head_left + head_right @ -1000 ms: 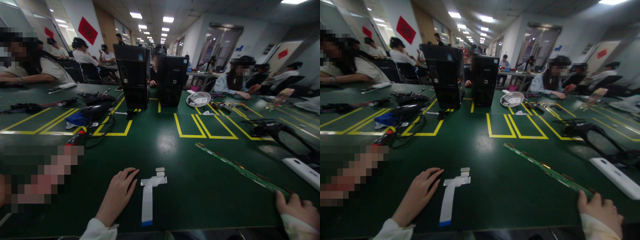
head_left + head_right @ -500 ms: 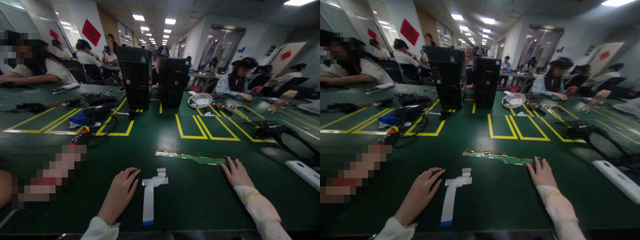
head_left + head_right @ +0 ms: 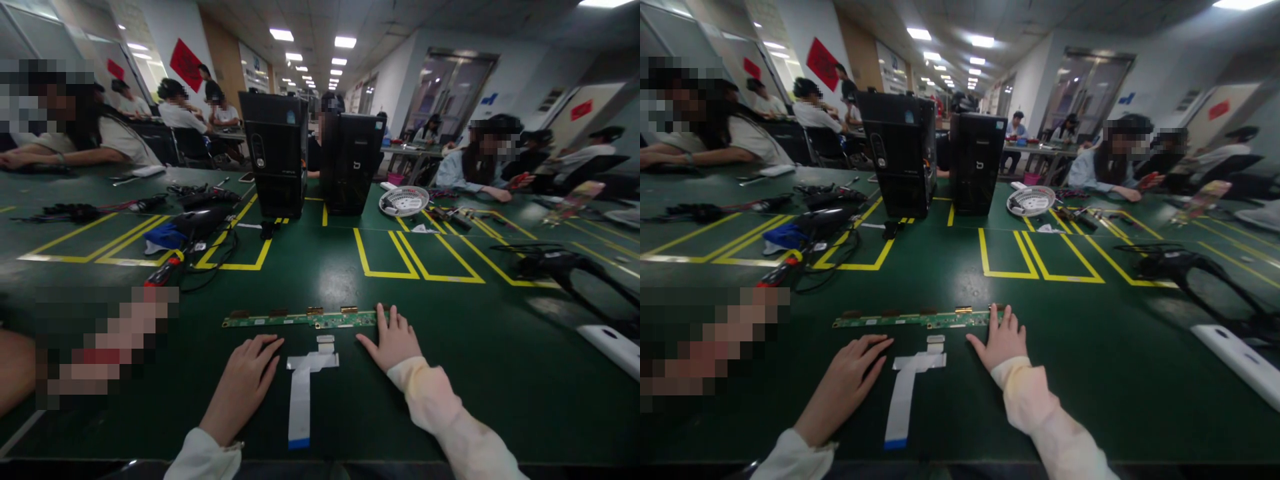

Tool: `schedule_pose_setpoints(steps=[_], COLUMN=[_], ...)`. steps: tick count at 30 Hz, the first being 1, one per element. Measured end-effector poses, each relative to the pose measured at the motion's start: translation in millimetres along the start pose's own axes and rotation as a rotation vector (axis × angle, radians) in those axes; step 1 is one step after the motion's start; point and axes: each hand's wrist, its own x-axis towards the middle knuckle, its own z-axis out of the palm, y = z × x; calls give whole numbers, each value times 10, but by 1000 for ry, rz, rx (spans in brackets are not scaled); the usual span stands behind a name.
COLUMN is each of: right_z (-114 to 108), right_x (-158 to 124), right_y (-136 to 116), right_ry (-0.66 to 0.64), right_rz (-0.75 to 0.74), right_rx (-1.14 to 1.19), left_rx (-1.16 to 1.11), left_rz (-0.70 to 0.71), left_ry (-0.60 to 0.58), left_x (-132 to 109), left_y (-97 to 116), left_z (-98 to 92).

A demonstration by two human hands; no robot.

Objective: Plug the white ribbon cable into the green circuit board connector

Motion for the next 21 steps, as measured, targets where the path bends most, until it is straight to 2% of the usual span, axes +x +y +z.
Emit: schedule_pose_setpoints(steps=[4,9,17,21], right_z=[-67,-83,-84,-133], right_x=[-110,-192,-164,-83], right_y=[-167,-243,-221,-96], right_ry=[-43,-25,7,43], right_rz=[26,17,-95,-156], right_rx=[-19,-22,-117,-79], left_rx=[3,-1,-7,-7], left_rz=[-3,7,3,0], left_ry=[7,10,22,8], left_x=[9,11,4,8], left_y=[9,8,9,5], left_z=[-2,4,12,5])
